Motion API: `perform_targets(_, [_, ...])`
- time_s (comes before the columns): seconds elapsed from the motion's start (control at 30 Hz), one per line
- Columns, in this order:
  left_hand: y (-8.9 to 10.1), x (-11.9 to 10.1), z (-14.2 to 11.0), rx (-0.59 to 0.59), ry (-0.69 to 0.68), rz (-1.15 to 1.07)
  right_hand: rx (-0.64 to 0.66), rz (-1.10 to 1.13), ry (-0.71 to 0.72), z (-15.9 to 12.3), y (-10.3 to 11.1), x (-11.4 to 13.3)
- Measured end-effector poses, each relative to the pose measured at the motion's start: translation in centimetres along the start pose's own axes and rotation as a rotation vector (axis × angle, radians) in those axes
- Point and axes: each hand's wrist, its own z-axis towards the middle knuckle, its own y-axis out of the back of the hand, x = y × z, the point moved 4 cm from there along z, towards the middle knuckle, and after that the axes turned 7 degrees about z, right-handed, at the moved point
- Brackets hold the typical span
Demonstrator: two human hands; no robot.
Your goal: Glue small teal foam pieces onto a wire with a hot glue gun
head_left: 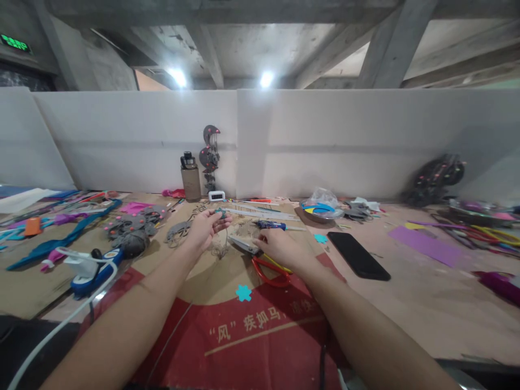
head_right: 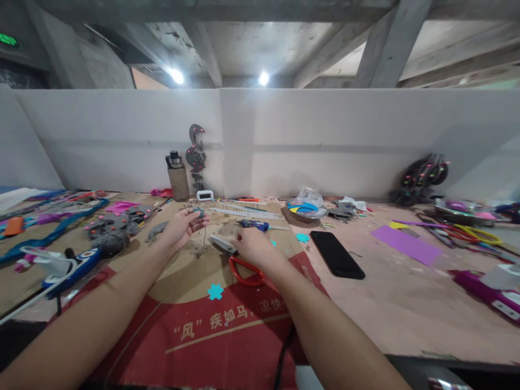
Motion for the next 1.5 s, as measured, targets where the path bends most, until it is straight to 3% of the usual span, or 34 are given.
perform_targets(0.2, [-0.4,0.1,-0.3,0.035,0.007,0.015,0.01,0.005,0.052,0.0,-1.0,0.5])
perform_targets(0.4, [-0.8,0.1,-0.6,0.066,0.015,0.005,-0.098,0.034,0.128,0.2,-1.1,1.1])
perform_targets(0.7, [-0.7,0.5,-0.5,0.085,0.015,0.102,-0.033,-0.028,-0.043,0.5,-0.9,-0.6])
perform_targets(0.8, [-0.7,0.6,-0.6,0.057,-0.019,0.168,-0.18,0.167,0.043,0.7,-0.9,0.1])
perform_targets(0.93, [-1.6,0.9,-1.2,0.049,-0.081,0.208,-0.354,0.67,0.084,0.7,-1.4,0.9])
perform_targets(1.07, [-2.9,1.3,-2.4,0.086,-0.122,0.296,-0.25,1.092,0.021,1.1,-2.9,1.2])
perform_targets(1.17, [-3.4,1.3,-3.1,0.098,-0.164,0.351,-0.225,1.231,0.007,1.3,-3.3,1.0])
perform_targets(1.5, [-3.5,1.5,-2.9,0.093,-0.192,0.373,-0.36,0.942,0.016,0.9,-2.1,0.6])
